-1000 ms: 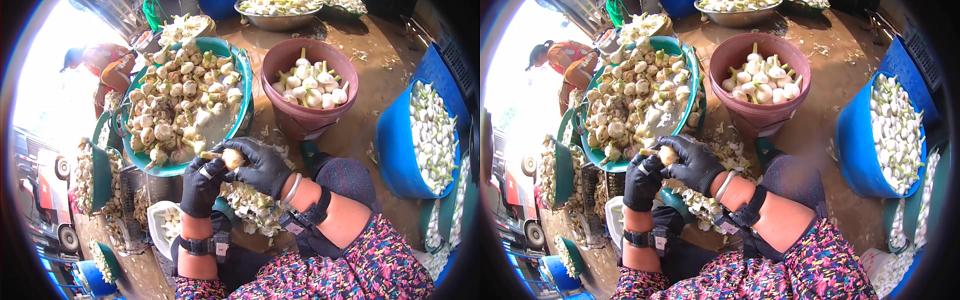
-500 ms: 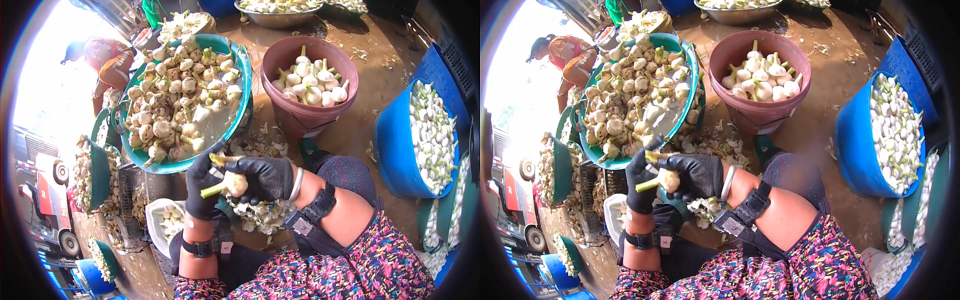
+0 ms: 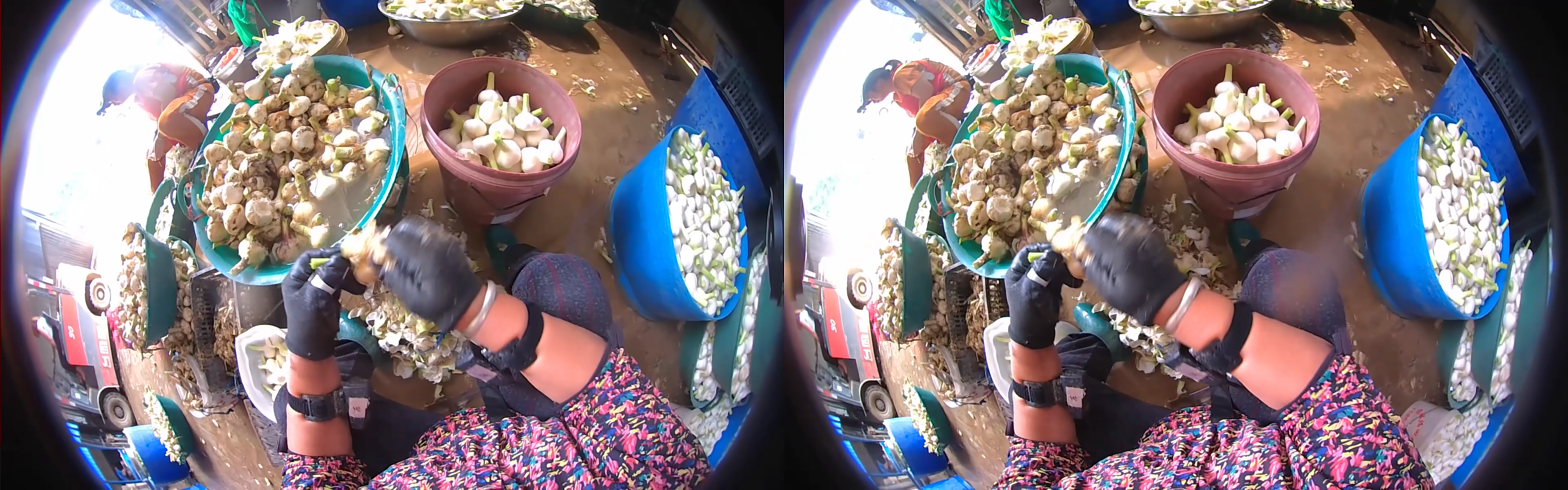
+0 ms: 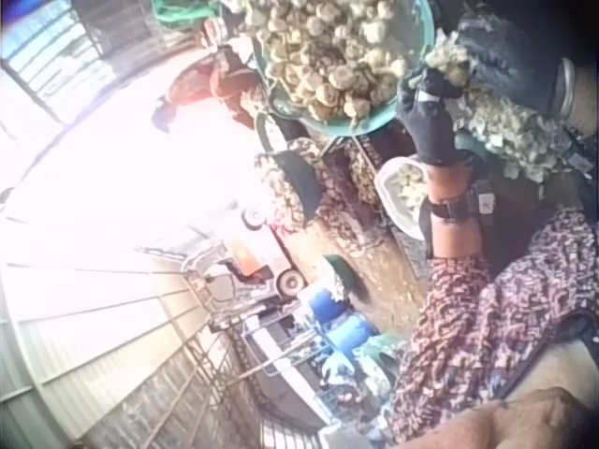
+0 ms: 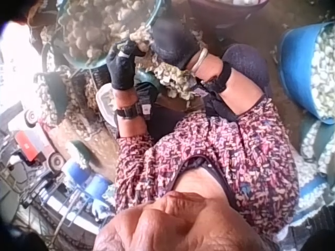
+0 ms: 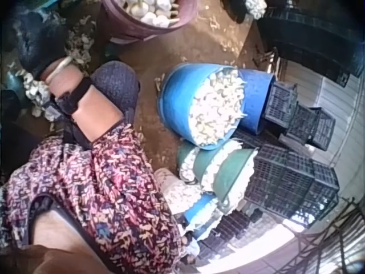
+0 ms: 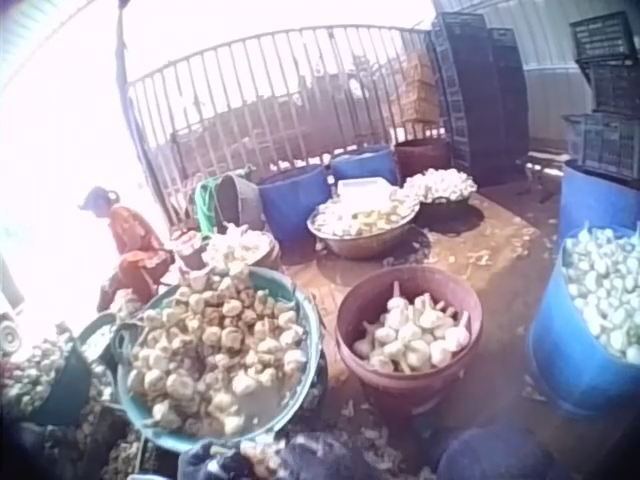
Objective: Manually peel and sort garlic bulbs in a farm processing area.
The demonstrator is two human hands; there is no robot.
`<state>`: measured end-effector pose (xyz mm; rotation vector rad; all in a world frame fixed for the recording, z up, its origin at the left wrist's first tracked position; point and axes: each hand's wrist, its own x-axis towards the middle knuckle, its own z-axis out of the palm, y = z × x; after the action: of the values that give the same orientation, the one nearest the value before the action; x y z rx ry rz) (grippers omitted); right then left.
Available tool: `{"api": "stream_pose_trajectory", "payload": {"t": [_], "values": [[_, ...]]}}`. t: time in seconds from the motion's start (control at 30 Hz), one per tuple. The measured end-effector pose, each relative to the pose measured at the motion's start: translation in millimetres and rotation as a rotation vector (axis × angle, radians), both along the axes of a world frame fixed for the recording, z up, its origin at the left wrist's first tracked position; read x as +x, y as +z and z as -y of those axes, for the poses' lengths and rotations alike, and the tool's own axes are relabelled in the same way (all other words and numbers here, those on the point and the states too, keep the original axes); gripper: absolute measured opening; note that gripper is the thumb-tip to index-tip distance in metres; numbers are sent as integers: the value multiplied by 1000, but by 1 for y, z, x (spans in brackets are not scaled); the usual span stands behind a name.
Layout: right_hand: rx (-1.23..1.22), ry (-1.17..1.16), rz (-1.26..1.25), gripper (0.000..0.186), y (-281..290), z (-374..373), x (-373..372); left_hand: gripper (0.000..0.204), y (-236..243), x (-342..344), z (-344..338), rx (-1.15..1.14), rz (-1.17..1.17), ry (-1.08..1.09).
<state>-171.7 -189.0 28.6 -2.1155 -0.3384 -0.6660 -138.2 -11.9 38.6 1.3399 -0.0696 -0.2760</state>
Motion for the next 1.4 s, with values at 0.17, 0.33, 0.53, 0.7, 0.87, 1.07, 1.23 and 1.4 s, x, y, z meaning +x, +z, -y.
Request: {"api": "stream_pose_trajectory", "payload": {"t": [0.17, 0.33, 0.53, 0.7, 0.87, 1.07, 1.23, 1.4], "values": [[-616, 716, -824, 30, -23, -18, -16, 15, -3, 2, 0, -31, 34, 32], [-139, 250, -855, 45, -11, 5, 6, 15, -7, 3, -5, 298, 372, 17], [849, 474, -471, 43, -20, -4, 13, 30, 5, -2, 15, -29, -101, -90], [1608, 124, -436, 24, 6, 51, 36, 36, 8, 24, -26, 188, 100, -16], [1376, 34, -604, 27, 15, 53, 30, 35, -5, 84, -57, 975, 562, 16], [1329, 224, -705, 17, 5, 35, 27, 51, -25, 133, -29, 1996, 588, -601], [893, 192, -736, 22, -9, 19, 29, 27, -25, 139, -50, 2080, 296, -668], [690, 257, -560, 57, -2, 0, 19, 24, 15, 84, -49, 1424, 719, -284]]}}
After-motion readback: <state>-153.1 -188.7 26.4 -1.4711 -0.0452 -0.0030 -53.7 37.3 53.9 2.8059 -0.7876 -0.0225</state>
